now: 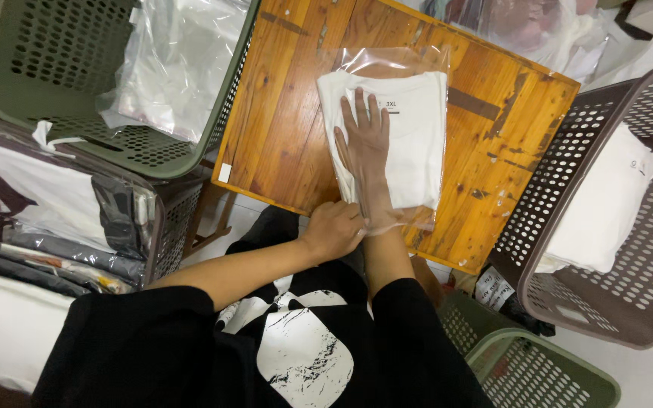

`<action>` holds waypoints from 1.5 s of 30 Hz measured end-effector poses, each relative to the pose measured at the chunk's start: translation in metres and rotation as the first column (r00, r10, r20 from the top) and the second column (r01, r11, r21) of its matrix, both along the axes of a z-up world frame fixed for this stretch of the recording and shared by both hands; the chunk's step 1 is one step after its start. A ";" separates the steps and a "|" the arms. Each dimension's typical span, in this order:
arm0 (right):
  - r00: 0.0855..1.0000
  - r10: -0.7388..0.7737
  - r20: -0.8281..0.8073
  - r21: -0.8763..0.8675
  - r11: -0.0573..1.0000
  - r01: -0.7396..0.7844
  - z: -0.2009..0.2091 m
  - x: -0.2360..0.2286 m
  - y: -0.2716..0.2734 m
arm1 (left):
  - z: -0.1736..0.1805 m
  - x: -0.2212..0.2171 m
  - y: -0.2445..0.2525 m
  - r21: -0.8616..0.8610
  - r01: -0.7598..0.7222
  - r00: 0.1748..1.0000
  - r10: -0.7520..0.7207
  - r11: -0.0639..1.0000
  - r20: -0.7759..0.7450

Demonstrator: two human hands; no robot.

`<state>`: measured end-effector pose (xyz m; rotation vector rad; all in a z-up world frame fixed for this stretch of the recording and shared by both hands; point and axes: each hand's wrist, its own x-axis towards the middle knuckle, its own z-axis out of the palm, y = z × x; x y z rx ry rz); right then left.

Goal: The person places a folded white t-shirt into a clear plastic bag on a wooden table and then smooths the bag with their hands.

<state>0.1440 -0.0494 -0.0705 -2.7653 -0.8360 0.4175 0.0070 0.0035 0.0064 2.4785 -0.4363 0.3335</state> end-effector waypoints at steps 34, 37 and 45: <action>0.971 0.054 0.232 -0.177 0.984 -0.012 0.000 -0.078 -0.077 | -0.080 -0.029 -0.033 0.086 0.254 0.965 -0.258 0.963 0.039; 1.000 -0.003 0.031 -0.215 0.977 0.009 0.006 -0.069 -0.075 | -0.072 -0.027 -0.035 0.079 0.260 0.965 -0.263 0.962 0.026; 0.992 0.095 0.080 -0.150 0.985 -0.082 -0.006 -0.059 -0.075 | -0.065 -0.023 -0.028 0.046 0.216 0.975 -0.218 0.975 0.036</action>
